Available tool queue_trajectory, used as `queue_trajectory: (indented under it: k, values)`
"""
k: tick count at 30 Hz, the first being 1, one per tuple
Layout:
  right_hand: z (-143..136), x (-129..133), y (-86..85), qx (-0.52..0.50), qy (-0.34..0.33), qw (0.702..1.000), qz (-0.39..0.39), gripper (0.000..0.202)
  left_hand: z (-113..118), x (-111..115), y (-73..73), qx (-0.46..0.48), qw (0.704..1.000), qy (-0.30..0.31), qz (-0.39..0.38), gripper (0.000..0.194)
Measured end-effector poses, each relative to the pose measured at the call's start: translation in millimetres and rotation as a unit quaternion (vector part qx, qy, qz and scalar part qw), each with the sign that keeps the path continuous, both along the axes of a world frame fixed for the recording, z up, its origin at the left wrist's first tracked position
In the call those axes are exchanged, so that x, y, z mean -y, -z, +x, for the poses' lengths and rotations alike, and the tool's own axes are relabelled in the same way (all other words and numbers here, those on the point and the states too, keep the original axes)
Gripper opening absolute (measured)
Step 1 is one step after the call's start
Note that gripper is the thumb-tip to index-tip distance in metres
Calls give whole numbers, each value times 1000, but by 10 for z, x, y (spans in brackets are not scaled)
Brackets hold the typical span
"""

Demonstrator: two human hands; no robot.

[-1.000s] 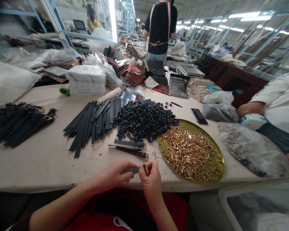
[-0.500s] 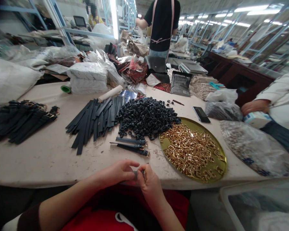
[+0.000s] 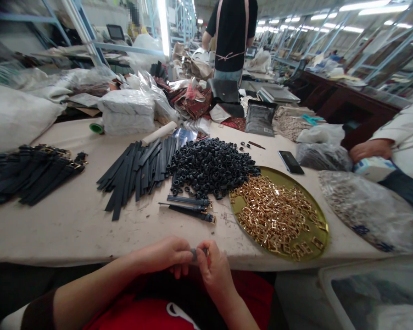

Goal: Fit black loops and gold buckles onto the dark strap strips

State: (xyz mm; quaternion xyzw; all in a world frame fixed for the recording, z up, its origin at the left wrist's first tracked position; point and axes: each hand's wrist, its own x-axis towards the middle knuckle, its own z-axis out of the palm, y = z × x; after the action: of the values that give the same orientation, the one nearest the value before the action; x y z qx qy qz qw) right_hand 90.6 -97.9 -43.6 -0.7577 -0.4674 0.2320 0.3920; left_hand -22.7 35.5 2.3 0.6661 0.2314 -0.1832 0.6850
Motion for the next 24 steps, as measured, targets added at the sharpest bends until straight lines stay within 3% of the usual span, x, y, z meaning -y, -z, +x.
queue_trajectory:
  k: [4,8,14,17,20,22,24]
  values:
    - [-22,21,-58,-6,-7,1000,27,22,20,40,-30,19,1000,18,12,29]
    - [-42,26,-116,6,27,998,55,22,23,14,-126,39,997,57,43,28]
    - [-100,12,-87,-18,1,999,35,24,16,56,-180,43,995,41,86,29]
    - [-44,-81,-115,-55,-3,998,27,31,82,22,-181,43,989,67,128,32]
    - [105,-210,-243,-54,42,998,-1,41,195,-177,-203,58,940,91,324,30]
    - [219,-180,-342,-19,104,994,23,46,264,-371,-207,87,870,83,479,21]
    - [315,27,-385,19,132,987,88,45,304,-560,-177,116,804,73,579,25]
